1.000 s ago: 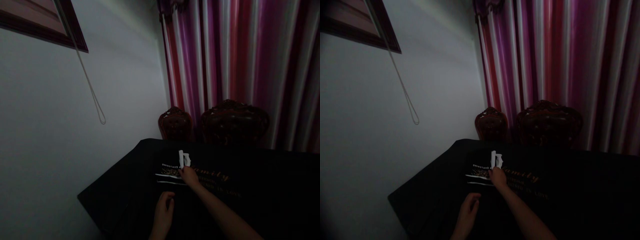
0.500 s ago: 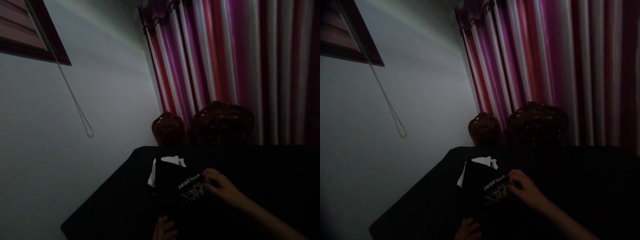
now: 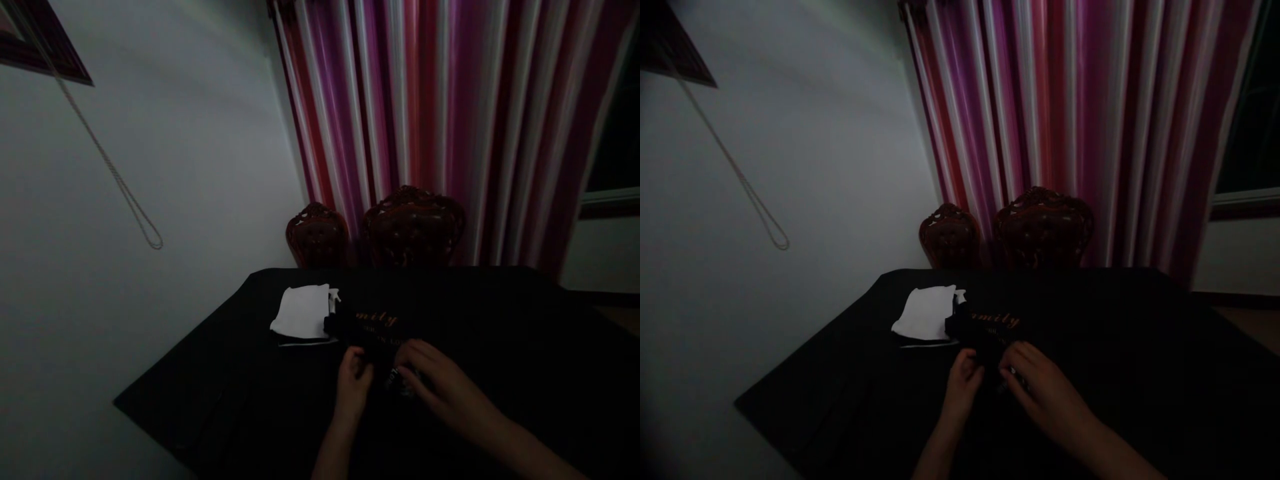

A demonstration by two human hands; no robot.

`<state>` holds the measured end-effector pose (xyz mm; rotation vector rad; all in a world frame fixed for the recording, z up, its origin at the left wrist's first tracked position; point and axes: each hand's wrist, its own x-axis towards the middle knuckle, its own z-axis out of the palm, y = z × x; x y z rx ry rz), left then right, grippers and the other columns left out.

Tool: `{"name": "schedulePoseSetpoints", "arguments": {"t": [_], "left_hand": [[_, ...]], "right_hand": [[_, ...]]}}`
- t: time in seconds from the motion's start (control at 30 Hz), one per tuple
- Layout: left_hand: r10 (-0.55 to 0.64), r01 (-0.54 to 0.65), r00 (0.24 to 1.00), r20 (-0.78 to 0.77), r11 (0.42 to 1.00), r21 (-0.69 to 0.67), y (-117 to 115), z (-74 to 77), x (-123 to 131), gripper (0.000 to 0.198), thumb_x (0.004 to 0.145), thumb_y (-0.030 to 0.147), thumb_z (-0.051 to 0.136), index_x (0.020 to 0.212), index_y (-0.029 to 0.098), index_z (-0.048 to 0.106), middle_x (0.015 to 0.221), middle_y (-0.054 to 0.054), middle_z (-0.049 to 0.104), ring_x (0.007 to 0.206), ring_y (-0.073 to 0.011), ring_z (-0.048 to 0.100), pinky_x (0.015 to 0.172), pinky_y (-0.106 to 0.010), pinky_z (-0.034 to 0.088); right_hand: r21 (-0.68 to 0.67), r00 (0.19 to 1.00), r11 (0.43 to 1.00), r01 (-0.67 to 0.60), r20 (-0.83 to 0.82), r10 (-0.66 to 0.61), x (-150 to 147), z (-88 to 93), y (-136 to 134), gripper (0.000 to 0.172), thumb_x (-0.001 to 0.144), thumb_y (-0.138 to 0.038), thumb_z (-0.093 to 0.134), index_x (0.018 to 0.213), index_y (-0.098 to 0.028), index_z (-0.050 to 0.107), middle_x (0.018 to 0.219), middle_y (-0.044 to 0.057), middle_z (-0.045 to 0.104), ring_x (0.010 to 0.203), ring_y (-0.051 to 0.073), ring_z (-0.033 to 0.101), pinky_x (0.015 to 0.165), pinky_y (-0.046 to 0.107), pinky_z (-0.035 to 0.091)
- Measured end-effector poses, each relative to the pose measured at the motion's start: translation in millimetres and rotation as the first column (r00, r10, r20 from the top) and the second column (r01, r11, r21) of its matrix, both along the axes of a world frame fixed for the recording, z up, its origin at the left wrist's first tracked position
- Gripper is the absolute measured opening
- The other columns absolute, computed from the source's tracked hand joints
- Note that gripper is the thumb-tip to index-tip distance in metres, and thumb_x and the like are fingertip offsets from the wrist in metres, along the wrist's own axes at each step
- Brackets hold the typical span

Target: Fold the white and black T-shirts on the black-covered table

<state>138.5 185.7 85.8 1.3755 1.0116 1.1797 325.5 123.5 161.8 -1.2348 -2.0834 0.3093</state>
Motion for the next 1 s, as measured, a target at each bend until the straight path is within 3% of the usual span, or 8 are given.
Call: {"name": "schedulePoseSetpoints", "arguments": {"t": [0.1,0.2,0.3,0.4,0.53,0.67,0.77,1.0], "left_hand": [[-0.099,0.135,0.972,-0.215,0.978,0.159,-42,-4.1,23,0.029,0.081,0.025,0.06,0.11,0.02,0.062,0.11,-0.007,0.067,0.102,-0.0218,0.06,0.092,-0.03,0.044],[-0.182,0.234,0.916,-0.358,0.966,0.108,-71,-21.0,23,0.022,0.082,0.023,0.058,0.102,0.02,0.065,0.104,-0.006,0.068,0.095,-0.0208,0.061,0.086,-0.029,0.045],[-0.149,0.173,0.901,-0.408,0.985,0.022,-72,-38.9,8,0.019,0.089,0.036,0.052,0.088,0.019,0.061,0.084,-0.003,0.064,0.077,-0.0169,0.06,0.07,-0.026,0.044],[-0.071,0.062,0.934,-0.349,0.997,-0.039,-52,-44.6,-2,0.027,0.092,0.046,0.046,0.091,0.02,0.053,0.075,0.001,0.059,0.058,-0.0121,0.057,0.056,-0.023,0.04],[-0.065,0.07,0.937,-0.342,0.998,0.001,-26,-35.8,9,0.033,0.091,0.05,0.045,0.089,0.019,0.055,0.079,-0.002,0.061,0.059,-0.0127,0.058,0.053,-0.023,0.04],[-0.03,0.014,0.946,-0.322,0.998,-0.054,-21,-32.8,24,0.05,0.093,0.058,0.035,0.094,0.016,0.062,0.095,-0.011,0.067,0.082,-0.0213,0.065,0.071,-0.03,0.049],[0.047,-0.091,0.951,-0.305,0.988,-0.129,-28,-41.0,22,0.052,0.088,0.058,0.048,0.108,0.013,0.063,0.119,-0.017,0.064,0.115,-0.0275,0.056,0.098,-0.035,0.042],[-0.061,0.008,0.973,-0.222,0.973,-0.229,-61,-59.2,15,0.063,0.081,0.06,0.056,0.121,0.01,0.061,0.133,-0.017,0.056,0.129,-0.0283,0.046,0.11,-0.033,0.033]], "right_hand": [[0.022,0.991,0.996,0.09,0.099,-0.091,-17,-11.8,9,0.024,0.097,-0.031,0.039,0.097,-0.022,0.062,0.102,0.009,0.061,0.097,0.024,0.057,0.086,0.04,0.047],[-0.105,0.92,0.935,0.339,0.243,-0.306,-17,-50.9,17,0.027,0.091,-0.039,0.051,0.099,-0.015,0.061,0.095,0.013,0.063,0.09,0.03,0.061,0.081,0.045,0.048],[-0.236,0.904,0.883,0.407,0.244,-0.351,-7,-94.9,21,0.043,0.087,-0.047,0.058,0.107,-0.009,0.057,0.101,0.018,0.062,0.092,0.032,0.063,0.08,0.042,0.05],[-0.239,0.858,0.825,0.513,0.129,-0.497,2,-118.2,28,0.057,0.088,-0.049,0.054,0.119,-0.003,0.049,0.118,0.026,0.053,0.096,0.033,0.063,0.079,0.04,0.05],[-0.372,0.846,0.781,0.501,0.021,-0.532,10,-110.1,41,0.043,0.088,-0.039,0.052,0.116,-0.005,0.054,0.115,0.024,0.057,0.101,0.033,0.061,0.083,0.041,0.05],[-0.341,0.964,0.914,0.218,-0.071,-0.256,7,-88.5,28,0.019,0.085,-0.035,0.058,0.092,-0.02,0.066,0.103,0.007,0.064,0.102,0.022,0.06,0.09,0.031,0.047],[-0.27,0.986,0.961,0.052,-0.139,-0.093,0,-78.5,5,0.034,0.092,-0.045,0.047,0.078,-0.021,0.067,0.103,0.006,0.062,0.099,0.02,0.058,0.089,0.032,0.045],[-0.417,0.958,0.884,0.211,-0.091,-0.271,-7,-76.9,-11,0.031,0.083,-0.049,0.059,0.09,-0.019,0.059,0.086,0.004,0.065,0.079,0.019,0.06,0.068,0.029,0.042]]}}
